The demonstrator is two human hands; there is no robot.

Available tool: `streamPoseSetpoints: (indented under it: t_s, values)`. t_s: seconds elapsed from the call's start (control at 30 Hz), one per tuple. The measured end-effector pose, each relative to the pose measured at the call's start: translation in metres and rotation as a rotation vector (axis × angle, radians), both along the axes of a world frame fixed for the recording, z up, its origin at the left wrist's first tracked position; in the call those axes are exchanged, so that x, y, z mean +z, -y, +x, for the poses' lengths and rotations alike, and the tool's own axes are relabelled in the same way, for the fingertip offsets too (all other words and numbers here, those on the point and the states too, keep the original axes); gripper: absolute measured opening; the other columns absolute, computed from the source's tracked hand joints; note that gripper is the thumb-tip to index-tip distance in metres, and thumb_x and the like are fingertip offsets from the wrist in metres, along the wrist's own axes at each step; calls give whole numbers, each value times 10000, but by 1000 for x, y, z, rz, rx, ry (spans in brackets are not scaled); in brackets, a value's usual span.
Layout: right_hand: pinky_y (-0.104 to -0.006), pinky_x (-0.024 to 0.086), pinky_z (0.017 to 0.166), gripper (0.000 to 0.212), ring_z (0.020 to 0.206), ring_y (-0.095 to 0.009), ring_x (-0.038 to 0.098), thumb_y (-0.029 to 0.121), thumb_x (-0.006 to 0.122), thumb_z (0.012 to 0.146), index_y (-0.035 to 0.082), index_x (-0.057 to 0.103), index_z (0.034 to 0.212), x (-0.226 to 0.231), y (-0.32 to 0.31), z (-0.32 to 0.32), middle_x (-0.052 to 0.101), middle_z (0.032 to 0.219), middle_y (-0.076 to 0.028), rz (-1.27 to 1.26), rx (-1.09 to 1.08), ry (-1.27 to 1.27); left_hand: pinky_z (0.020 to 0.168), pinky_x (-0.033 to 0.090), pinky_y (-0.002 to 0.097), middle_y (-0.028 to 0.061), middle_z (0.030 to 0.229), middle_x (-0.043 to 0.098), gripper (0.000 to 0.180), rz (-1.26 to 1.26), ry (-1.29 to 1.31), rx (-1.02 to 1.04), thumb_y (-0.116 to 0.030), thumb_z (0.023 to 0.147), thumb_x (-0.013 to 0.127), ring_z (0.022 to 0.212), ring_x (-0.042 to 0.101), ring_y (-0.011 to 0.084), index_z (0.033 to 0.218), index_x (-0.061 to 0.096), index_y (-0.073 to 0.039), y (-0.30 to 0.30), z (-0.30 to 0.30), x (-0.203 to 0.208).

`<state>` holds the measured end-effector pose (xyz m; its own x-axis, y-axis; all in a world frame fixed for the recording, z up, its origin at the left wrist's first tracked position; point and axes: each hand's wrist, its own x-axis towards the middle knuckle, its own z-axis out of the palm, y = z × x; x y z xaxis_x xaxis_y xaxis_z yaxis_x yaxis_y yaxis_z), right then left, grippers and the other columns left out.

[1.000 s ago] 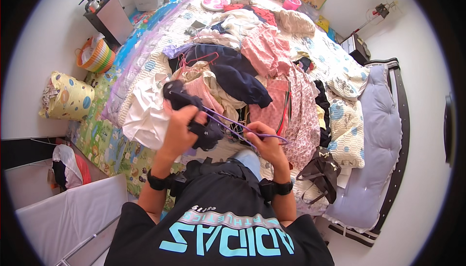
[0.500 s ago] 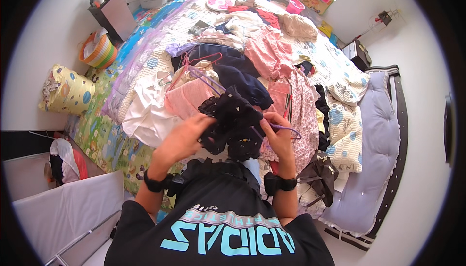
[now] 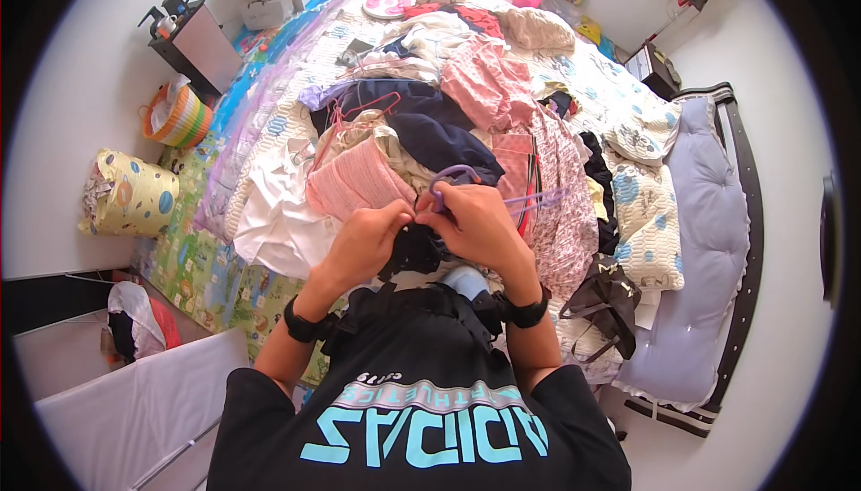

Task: The recorder is hanging various pieces of clothing onto hangers and placing them in a wardrobe.

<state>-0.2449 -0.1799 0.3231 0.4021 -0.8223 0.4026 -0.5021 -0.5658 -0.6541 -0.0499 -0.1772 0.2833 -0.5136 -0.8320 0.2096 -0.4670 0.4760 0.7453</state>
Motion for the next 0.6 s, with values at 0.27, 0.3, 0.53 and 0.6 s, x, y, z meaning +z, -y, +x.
streamPoseSetpoints:
  t_s: [0.27, 0.3, 0.53, 0.6]
  values:
    - [-364, 424, 718, 178, 798, -256, 564, 71, 733, 707, 63, 606, 830, -23, 4, -10, 604, 834, -51, -352, -289, 63, 512, 364, 259, 42, 609, 515, 163, 207, -302, 253, -131, 929, 567, 584, 458, 55, 861, 576, 18, -3, 46, 3]
    - [-351, 445, 688, 152, 768, -247, 589, 62, 705, 734, 56, 617, 858, -29, 3, -14, 605, 802, -60, -312, -225, 81, 511, 361, 254, 40, 606, 515, 149, 167, -258, 294, -114, 920, 578, 579, 453, 58, 856, 582, 20, -2, 56, 9]
    - [-399, 485, 715, 370, 813, -303, 621, 157, 627, 822, 137, 568, 1187, -81, 10, 42, 640, 875, -92, 142, 202, -106, 555, 416, 324, 159, 671, 570, 140, -116, 15, 349, -99, 855, 637, 576, 550, 298, 863, 602, 36, -21, 127, 51]
    - [-405, 487, 725, 392, 837, -308, 622, 153, 625, 823, 152, 552, 1209, -86, 17, 71, 641, 904, -99, 122, 286, -139, 569, 424, 333, 161, 681, 576, 134, -278, 56, 318, -90, 851, 633, 600, 570, 300, 856, 598, 39, -31, 143, 60]
